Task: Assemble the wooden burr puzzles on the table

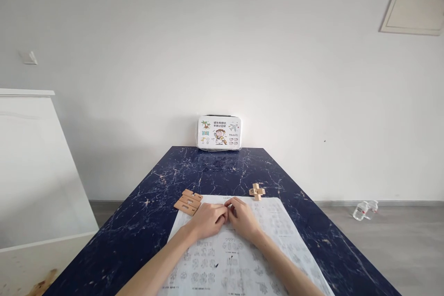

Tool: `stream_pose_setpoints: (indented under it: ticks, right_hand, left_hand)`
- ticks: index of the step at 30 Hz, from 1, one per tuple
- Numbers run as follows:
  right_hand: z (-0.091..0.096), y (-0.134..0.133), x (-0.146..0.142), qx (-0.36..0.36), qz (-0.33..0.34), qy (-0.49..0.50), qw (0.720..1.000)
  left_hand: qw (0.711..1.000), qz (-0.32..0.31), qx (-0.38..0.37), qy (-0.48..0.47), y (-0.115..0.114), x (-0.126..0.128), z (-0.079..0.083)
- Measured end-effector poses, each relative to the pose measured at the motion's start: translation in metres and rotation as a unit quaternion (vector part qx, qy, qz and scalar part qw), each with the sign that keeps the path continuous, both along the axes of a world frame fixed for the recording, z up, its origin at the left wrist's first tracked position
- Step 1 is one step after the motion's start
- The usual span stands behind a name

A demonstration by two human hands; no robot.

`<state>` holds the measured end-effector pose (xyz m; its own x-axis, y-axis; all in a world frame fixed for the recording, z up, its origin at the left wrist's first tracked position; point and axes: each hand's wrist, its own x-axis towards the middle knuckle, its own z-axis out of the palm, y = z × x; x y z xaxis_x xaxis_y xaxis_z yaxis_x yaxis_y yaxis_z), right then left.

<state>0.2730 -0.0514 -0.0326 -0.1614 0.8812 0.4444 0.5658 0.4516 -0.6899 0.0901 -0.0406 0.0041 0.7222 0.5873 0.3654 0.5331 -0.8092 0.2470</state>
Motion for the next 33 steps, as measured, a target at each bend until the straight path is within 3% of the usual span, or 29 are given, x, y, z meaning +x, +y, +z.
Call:
stream_pose_setpoints:
  ticks: [23, 33]
  right_hand:
    - [-0.0044, 0.0025, -0.0020, 0.010, 0.005, 0.020, 1.000]
    - [-0.0005, 0.0089, -0.0002, -0.048, -0.030, 0.183, 0.981]
  left_hand:
    - [1.000, 0.006, 0.001, -0.003, 0.0005, -0.0031, -0.0038]
    - [1.000, 0.012, -0.012, 0.000, -0.0022, -0.0036, 0.0011]
